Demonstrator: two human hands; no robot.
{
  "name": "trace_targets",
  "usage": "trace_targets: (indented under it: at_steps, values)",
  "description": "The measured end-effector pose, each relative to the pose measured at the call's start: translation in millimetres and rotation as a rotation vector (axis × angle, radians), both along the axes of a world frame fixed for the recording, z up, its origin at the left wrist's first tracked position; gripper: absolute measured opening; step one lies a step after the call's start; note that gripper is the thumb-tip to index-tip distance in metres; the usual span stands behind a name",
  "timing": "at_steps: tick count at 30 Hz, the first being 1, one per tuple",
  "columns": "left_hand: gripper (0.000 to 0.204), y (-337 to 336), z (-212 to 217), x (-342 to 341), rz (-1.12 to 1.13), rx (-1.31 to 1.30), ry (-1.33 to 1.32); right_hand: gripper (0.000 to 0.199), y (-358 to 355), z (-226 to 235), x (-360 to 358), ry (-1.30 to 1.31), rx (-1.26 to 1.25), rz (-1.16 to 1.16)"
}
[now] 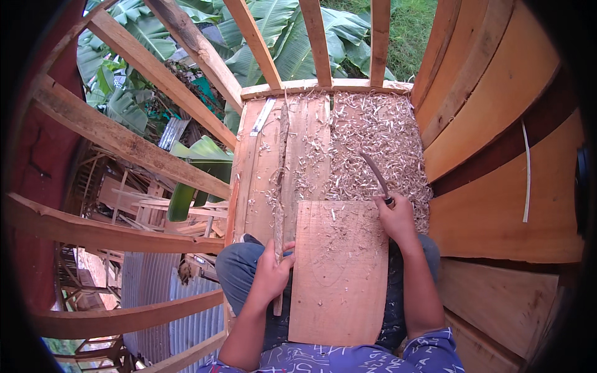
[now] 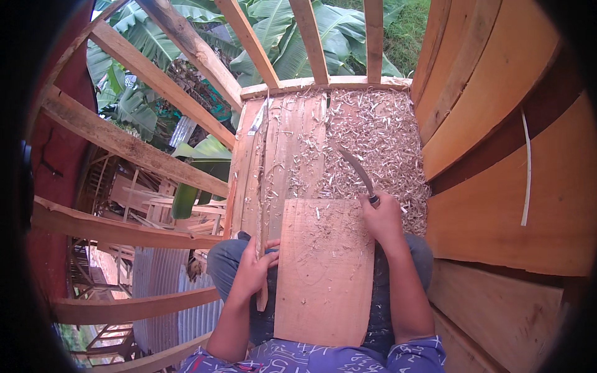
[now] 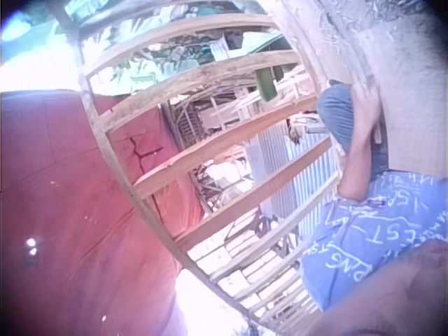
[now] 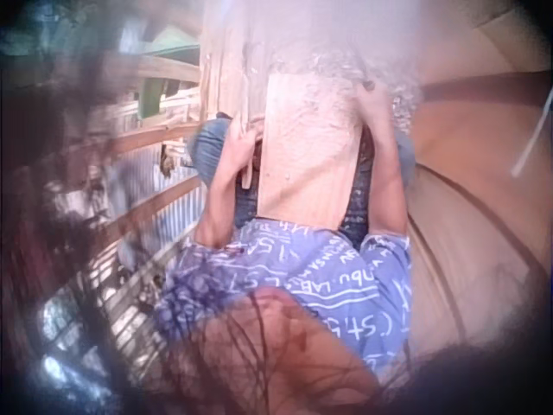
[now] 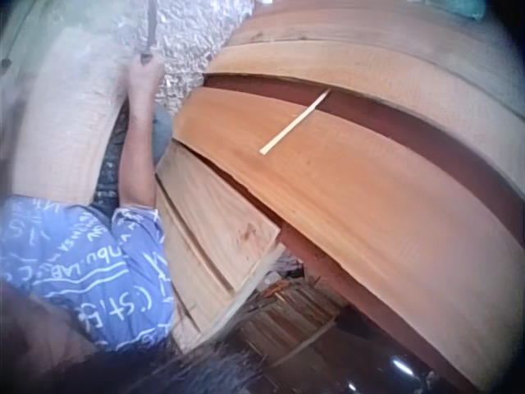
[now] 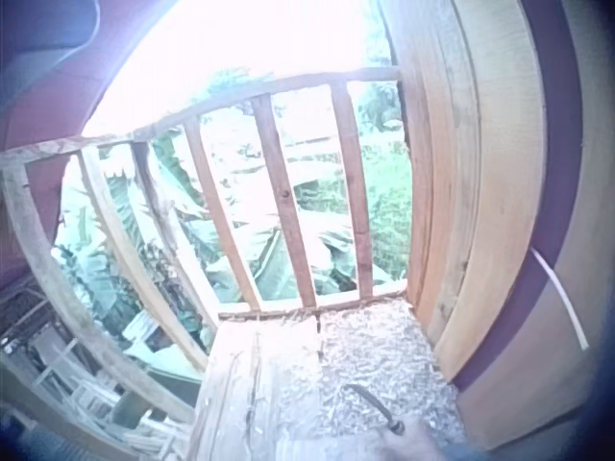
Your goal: The person sits cross-legged on a wooden platform and uses a curved knife to shave thin strips from a long, slender piece of wood. The person holds the wood with their left hand and scrapes the surface with the knife in their right hand, creating a pile of wood shavings.
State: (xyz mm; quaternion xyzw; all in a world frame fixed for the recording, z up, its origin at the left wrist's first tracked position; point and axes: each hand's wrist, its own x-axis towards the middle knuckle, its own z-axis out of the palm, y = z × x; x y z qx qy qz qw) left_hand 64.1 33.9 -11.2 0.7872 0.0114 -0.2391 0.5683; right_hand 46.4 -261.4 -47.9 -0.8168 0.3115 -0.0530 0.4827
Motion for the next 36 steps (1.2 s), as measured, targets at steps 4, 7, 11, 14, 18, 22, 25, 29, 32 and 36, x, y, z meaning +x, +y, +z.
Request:
trace_targets:
  at_steps: [4,7,11,14,18,22,25,29,32,36]
  values:
    - [0.026,15.9,14.1,-23.7,-0.009,-0.025,-0.035,0.028,18.4,6.8,-22.7,-0.016,0.009,0.018]
    - [0.031,20.8,41.9,-36.2,-0.192,0.154,-0.137,0.027,28.4,8.2,-36.7,-0.031,-0.006,0.004]
    - [0.023,23.7,52.1,-46.7,-0.054,-0.18,-0.039,0.028,35.8,7.1,-55.2,-0.003,-0.042,0.053]
    - [0.03,28.7,78.7,-48.0,-0.098,-0.095,-0.028,0.028,41.1,24.1,-65.2,0.068,-0.047,0.025]
    - [0.041,37.1,94.3,-53.1,-0.24,-0.058,-0.135,0.029,33.0,29.6,-75.1,0.046,-0.118,0.083]
    - [0.015,48.5,86.2,-68.3,-0.237,-0.218,-0.215,0.033,59.3,81.1,-80.2,-0.11,0.031,-0.016]
    - [0.014,59.1,98.3,-75.8,-0.269,-0.321,-0.039,0.039,70.4,110.3,-91.6,-0.454,0.0,-0.035]
    - [0.038,61.9,102.7,-77.9,-0.412,-0.22,-0.09,0.042,89.8,145.4,-114.3,-0.506,-0.355,0.389]
    - [0.033,59.8,115.3,-92.7,-0.453,-0.24,-0.183,0.047,109.5,158.2,-110.5,-0.522,-0.796,0.559]
    - [0.027,46.0,125.1,-95.4,-0.48,-0.115,-0.004,0.051,70.5,147.4,-81.8,-0.428,-0.815,0.342]
